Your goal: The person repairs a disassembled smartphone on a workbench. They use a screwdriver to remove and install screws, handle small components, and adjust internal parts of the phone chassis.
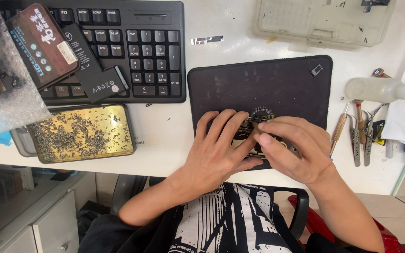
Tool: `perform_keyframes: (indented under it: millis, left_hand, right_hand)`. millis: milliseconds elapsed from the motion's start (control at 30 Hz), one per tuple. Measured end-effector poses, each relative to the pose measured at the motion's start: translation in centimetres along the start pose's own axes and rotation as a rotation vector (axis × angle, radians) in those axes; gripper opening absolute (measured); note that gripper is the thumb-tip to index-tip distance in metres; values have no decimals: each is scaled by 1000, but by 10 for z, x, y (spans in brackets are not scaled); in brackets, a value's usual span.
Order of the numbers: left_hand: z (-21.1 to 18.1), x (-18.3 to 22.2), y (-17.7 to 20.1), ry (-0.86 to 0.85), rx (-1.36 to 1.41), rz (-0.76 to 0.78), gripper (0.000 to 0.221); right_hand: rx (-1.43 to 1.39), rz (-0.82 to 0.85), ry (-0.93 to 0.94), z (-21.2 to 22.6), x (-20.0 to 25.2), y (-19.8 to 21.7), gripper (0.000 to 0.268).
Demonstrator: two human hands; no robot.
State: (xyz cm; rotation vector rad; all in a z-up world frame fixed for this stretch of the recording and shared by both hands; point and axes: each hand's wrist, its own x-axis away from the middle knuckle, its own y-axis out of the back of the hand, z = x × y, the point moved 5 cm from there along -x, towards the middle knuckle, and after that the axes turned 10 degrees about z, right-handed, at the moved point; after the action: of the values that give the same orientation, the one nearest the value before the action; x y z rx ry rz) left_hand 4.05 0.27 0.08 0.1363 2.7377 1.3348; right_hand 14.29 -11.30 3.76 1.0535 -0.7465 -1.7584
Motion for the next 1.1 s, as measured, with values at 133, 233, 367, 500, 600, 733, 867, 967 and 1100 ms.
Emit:
perform_keyframes:
  millis: [133,233,367,500,600,733,867,967,1100]
  left_hand:
    - [-1,0,0,1,-27,-4,56]
    - [0,1,1,-3,-12,-9,57]
    - [0,1,1,-5,-10,-6,55]
    - [0,0,0,-3,-20,-5,52]
    - [0,1,0,-6,-21,-14,54]
    - [-1,0,-1,-5,-19,-17,52]
    - [-1,0,0,-5,-24,-30,54]
    - [-1,0,0,-5,-26,-32,53]
    - [-1,1,1,-8,-33,-35,55]
  right_hand:
    - [38,-13,-9,-1,1,3,55]
    - [-9,-20,-21,-5,1,1,54]
    - [81,-16,-45,-5,4,-2,58]
    - [93,-38,18,-5,-2,-1,59]
    - [66,-32,37,-4,-6,1,55]
    - [63,-65,29,-4,-8,1,52]
    - [-47,-47,39,-3,-10,3,52]
    - [36,-46,36,-4,-7,-1,53]
    - [-16,-45,45,-4,-3,1,52]
